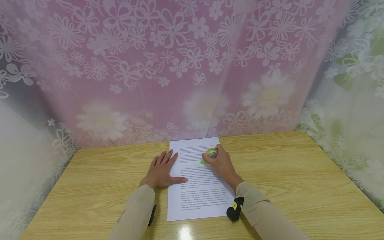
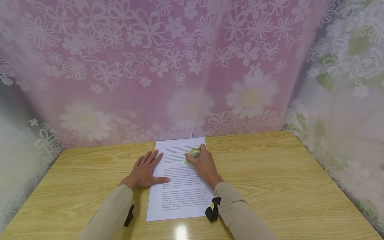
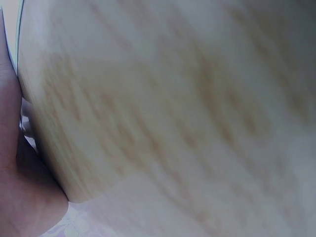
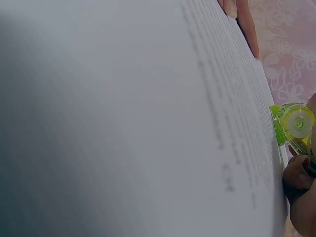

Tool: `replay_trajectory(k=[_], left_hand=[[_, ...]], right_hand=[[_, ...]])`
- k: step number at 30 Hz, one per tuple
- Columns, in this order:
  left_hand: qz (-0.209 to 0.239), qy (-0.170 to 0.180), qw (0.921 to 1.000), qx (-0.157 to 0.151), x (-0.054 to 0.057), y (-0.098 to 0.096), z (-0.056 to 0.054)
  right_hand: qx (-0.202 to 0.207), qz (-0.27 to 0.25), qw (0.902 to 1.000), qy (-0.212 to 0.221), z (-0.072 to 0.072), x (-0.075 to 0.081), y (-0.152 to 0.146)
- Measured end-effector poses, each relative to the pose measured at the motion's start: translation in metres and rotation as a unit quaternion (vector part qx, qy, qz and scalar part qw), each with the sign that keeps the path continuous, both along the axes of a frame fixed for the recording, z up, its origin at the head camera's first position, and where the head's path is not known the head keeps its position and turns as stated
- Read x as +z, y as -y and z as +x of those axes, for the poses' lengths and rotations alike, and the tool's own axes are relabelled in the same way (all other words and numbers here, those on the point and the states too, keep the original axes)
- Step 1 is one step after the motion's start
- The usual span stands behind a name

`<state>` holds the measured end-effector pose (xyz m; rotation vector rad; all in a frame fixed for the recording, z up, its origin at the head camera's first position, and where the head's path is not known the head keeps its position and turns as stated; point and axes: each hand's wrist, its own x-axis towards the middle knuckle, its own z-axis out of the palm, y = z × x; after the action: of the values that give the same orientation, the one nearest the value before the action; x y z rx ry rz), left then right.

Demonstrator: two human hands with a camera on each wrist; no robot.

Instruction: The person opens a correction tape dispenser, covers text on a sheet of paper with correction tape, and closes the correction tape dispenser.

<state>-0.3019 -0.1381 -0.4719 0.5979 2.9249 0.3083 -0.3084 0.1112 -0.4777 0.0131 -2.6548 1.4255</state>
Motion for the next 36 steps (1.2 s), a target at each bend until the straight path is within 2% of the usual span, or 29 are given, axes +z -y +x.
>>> replay_trajectory(k=[9,19,32,36], left_hand=[[0.001,0.0,1.0,-0.001,-0.003,0.0,-0.001],[-0.006,0.0,1.0,-0.003,-0.002,0.0,0.0],[0.008,-0.005,0.9999,-0.006,0.0,0.001,0.001],[-0.002,-0.002,1.0,-0.003,-0.001,0.0,0.001]], right_hand=[[-0.001,-0.002,1.0,0.01,0.001,0.0,-0.004],[0.002,-0.008,0.9998,0.019,0.003,0.004,-0.01],[-0.003,-0.01,0.9995,0.031,0.004,0.006,-0.017],[-0.005,-0.014,0.9993,0.034,0.004,0.005,-0.019]])
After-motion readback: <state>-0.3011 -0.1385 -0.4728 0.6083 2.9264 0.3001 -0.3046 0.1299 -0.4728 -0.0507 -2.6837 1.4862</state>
